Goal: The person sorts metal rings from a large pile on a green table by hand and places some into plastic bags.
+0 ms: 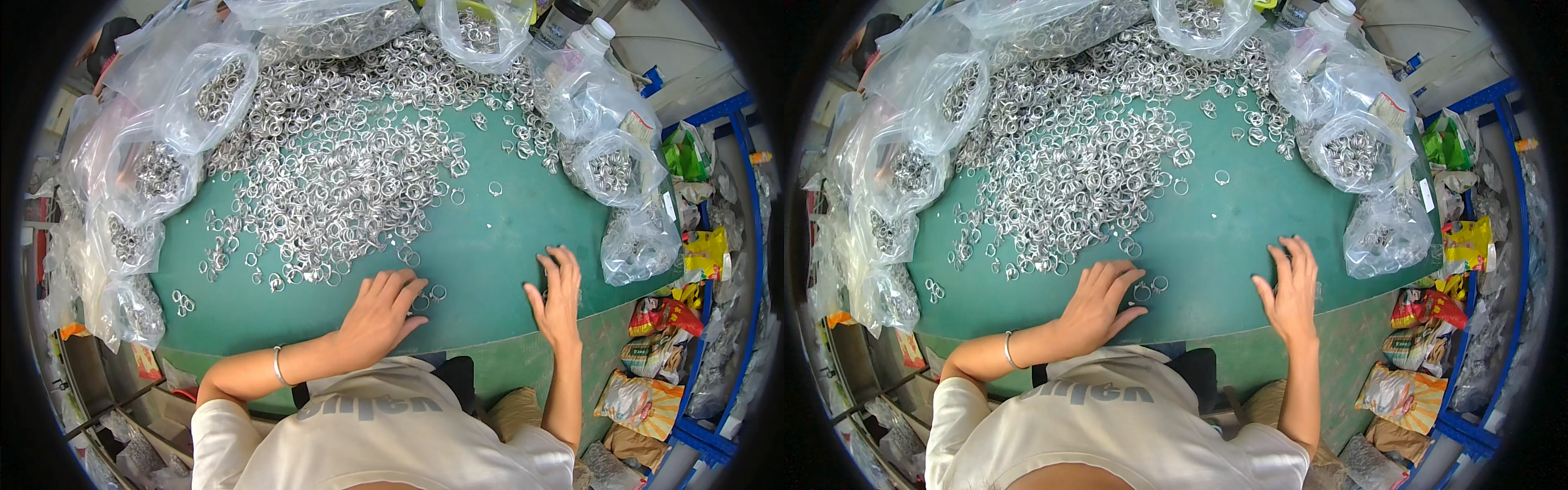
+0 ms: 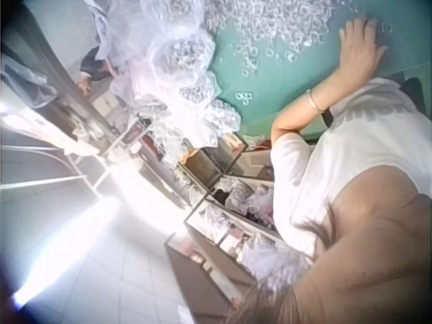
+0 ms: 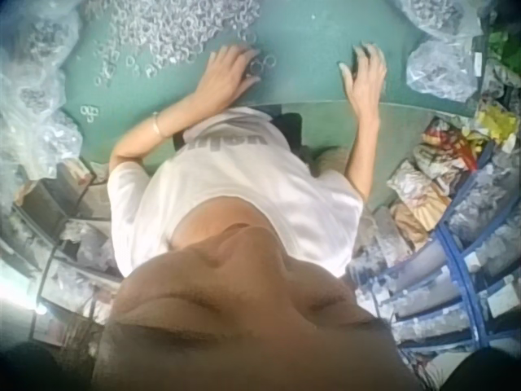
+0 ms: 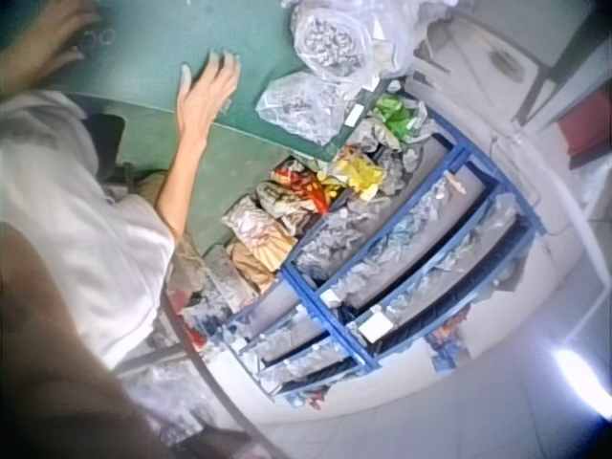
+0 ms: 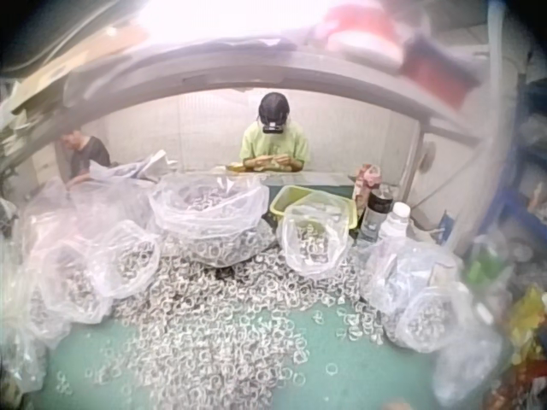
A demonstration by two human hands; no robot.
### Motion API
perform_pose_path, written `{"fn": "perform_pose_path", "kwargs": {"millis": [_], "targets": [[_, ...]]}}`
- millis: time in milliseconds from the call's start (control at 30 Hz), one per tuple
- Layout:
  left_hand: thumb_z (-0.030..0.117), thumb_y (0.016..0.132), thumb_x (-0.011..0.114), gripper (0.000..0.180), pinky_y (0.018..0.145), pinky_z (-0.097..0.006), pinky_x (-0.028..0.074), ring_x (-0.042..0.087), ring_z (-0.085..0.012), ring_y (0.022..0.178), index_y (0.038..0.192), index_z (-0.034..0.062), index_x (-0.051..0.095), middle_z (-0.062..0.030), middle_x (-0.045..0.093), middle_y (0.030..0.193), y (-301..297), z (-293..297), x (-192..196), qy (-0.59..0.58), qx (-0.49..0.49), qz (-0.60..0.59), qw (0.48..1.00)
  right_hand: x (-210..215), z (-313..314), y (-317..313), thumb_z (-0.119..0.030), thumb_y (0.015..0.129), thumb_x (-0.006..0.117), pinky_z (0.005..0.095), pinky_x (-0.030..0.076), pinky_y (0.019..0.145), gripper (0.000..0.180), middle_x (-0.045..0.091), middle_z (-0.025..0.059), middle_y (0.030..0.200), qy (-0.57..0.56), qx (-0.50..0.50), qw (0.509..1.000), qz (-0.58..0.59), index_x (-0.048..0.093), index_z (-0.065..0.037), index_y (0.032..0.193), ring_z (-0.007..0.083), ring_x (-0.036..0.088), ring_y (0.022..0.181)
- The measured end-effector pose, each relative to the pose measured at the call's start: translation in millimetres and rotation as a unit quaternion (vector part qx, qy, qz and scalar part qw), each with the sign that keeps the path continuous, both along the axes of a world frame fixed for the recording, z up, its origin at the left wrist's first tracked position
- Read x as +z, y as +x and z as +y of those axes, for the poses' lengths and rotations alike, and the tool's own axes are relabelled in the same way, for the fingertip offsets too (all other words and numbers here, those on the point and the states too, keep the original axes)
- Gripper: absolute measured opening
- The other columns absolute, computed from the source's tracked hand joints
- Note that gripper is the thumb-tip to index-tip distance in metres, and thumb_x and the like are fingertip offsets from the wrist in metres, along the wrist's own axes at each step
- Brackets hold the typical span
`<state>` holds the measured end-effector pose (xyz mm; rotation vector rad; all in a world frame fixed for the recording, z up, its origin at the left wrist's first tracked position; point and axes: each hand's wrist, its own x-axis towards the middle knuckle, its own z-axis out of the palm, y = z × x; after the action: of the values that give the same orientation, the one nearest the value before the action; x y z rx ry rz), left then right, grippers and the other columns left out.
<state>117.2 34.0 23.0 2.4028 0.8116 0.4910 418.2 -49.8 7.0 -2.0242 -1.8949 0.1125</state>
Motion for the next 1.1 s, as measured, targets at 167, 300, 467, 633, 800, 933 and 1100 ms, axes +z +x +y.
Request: {"fn": "perform_pose_path", "kwargs": {"millis": [167,300,467,633,800,933,1100], "targets": [[0.015,0.078,0.073,0.055,0.080,-0.039,0.038,0.049,-0.0321,0.099,0.124,0.0006,0.049,-0.0156,0.050,0.115,-7,-1,-6,0.004,0.023,0.005,1.000,-6,30,31,-0.016,0.084,0.066,0.0476,0.033,0.103,0.036,0.047,0.0152,0.126,0.027,-0.001,0.999,-0.037,0.052,-0.003,0.114,0.0373,0.039,0.126],[0.016,0.078,0.073,0.054,0.080,-0.041,0.037,0.048,-0.0318,0.098,0.124,0.0027,0.049,-0.0147,0.050,0.115,-17,1,-9,0.017,0.056,0.005,0.998,0,51,53,-0.016,0.084,0.067,0.0462,0.035,0.100,0.036,0.050,0.0157,0.122,0.066,-0.017,0.993,-0.099,0.055,-0.002,0.114,0.0361,0.043,0.121],[0.018,0.078,0.073,0.048,0.077,-0.039,0.037,0.049,-0.0300,0.095,0.119,0.0029,0.053,-0.0131,0.052,0.110,-18,-9,-11,0.015,0.058,0.005,0.998,29,65,-39,-0.013,0.076,0.074,0.0414,0.041,0.088,0.029,0.060,0.0129,0.103,0.095,0.076,0.990,0.074,0.062,-0.004,0.100,0.0322,0.054,0.099],[0.014,0.079,0.072,0.028,0.070,-0.037,0.035,0.050,-0.0249,0.083,0.101,0.0056,0.057,-0.0084,0.054,0.098,-8,-14,-21,0.036,0.038,0.006,0.999,18,80,-121,-0.014,0.076,0.075,0.0384,0.042,0.074,0.024,0.058,0.0096,0.092,0.022,0.158,0.974,0.158,0.061,-0.003,0.093,0.0293,0.056,0.087],[0.007,0.079,0.070,0.020,0.070,-0.037,0.036,0.052,-0.0259,0.084,0.095,0.0050,0.059,-0.0085,0.055,0.096,-22,-8,-22,0.022,0.064,-0.020,0.997,5,91,-139,-0.005,0.076,0.070,0.0409,0.045,0.075,0.022,0.054,0.0102,0.094,-0.014,0.161,0.976,0.144,0.057,-0.002,0.093,0.0308,0.056,0.089],[0.005,0.079,0.069,0.019,0.072,-0.038,0.039,0.053,-0.0278,0.086,0.094,0.0047,0.058,-0.0098,0.056,0.097,-32,-3,-21,0.013,0.090,-0.028,0.995,15,84,-112,0.002,0.075,0.068,0.0420,0.048,0.075,0.023,0.054,0.0106,0.097,-0.044,0.213,0.959,0.182,0.056,-0.002,0.094,0.0322,0.056,0.089],[0.002,0.079,0.064,0.021,0.073,-0.038,0.040,0.053,-0.0289,0.086,0.099,0.0026,0.059,-0.0113,0.054,0.098,-25,-1,-21,0.000,0.048,-0.028,0.998,27,75,-103,-0.001,0.076,0.069,0.0405,0.048,0.078,0.024,0.057,0.0102,0.096,-0.085,0.215,0.944,0.234,0.058,-0.002,0.097,0.0315,0.056,0.093]]}}
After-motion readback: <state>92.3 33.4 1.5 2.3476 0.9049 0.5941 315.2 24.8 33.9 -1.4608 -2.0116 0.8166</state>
